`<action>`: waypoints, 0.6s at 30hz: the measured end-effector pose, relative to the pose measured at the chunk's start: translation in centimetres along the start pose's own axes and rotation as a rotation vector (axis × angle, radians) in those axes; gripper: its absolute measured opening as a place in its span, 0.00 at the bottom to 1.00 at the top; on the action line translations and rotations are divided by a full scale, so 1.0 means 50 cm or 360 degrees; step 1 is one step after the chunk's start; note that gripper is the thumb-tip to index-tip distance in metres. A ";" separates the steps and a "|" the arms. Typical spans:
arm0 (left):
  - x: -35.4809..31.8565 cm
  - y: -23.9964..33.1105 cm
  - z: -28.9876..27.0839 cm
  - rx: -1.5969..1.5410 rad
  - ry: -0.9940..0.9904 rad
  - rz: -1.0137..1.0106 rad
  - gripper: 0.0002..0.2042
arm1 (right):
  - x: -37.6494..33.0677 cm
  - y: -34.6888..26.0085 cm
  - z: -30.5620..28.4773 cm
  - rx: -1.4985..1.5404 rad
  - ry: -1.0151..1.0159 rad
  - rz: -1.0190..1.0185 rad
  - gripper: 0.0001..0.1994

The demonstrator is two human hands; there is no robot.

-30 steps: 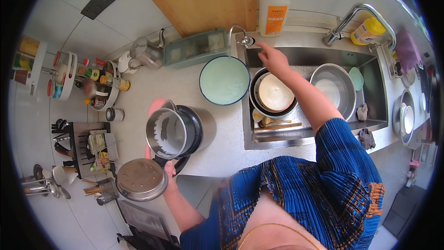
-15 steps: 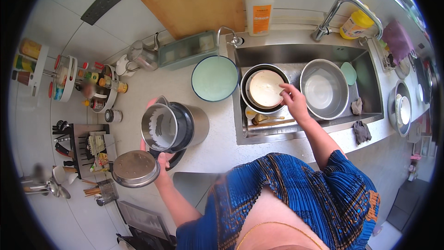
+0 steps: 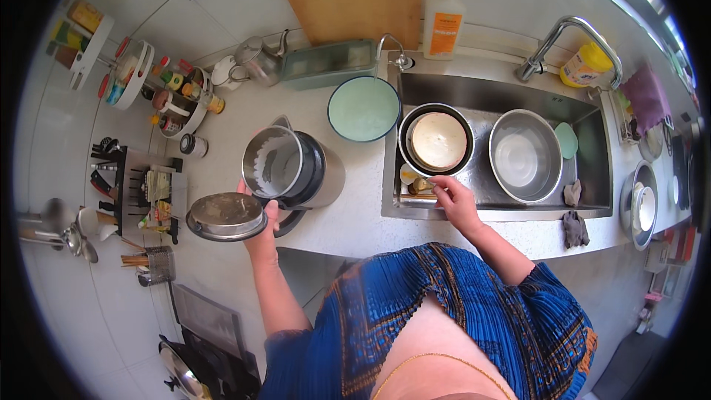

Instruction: The person rinses a pot and a bowl with water in a sink, wipes the surrounding counter with a cloth, and places a kettle onto its base.

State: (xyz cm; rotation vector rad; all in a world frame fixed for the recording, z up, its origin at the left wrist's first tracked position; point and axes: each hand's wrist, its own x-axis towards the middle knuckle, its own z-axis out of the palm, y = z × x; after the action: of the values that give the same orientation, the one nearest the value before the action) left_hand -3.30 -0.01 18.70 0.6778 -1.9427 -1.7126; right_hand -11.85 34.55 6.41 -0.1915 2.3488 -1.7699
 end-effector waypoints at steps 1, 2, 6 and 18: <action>-0.003 0.001 0.002 -0.0012 0.0012 -0.0040 0.37 | -0.004 0.005 0.003 -0.0006 -0.0014 -0.0015 0.09; -0.006 0.002 0.005 -0.0024 0.0024 -0.0080 0.37 | -0.007 0.010 0.006 -0.0011 -0.0028 -0.0030 0.09; -0.010 0.008 0.006 0.0082 -0.0009 -0.0063 0.40 | -0.016 -0.009 0.011 -0.0010 -0.0102 -0.0017 0.09; -0.008 -0.012 -0.040 0.0168 -0.0224 0.0076 0.37 | -0.044 -0.013 -0.010 0.0012 -0.0096 0.0133 0.09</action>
State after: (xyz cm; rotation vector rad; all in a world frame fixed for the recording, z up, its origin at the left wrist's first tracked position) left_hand -1.68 -1.36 18.33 0.5564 -2.1406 -1.6787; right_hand -9.82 35.31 7.33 -0.1414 2.2739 -1.7104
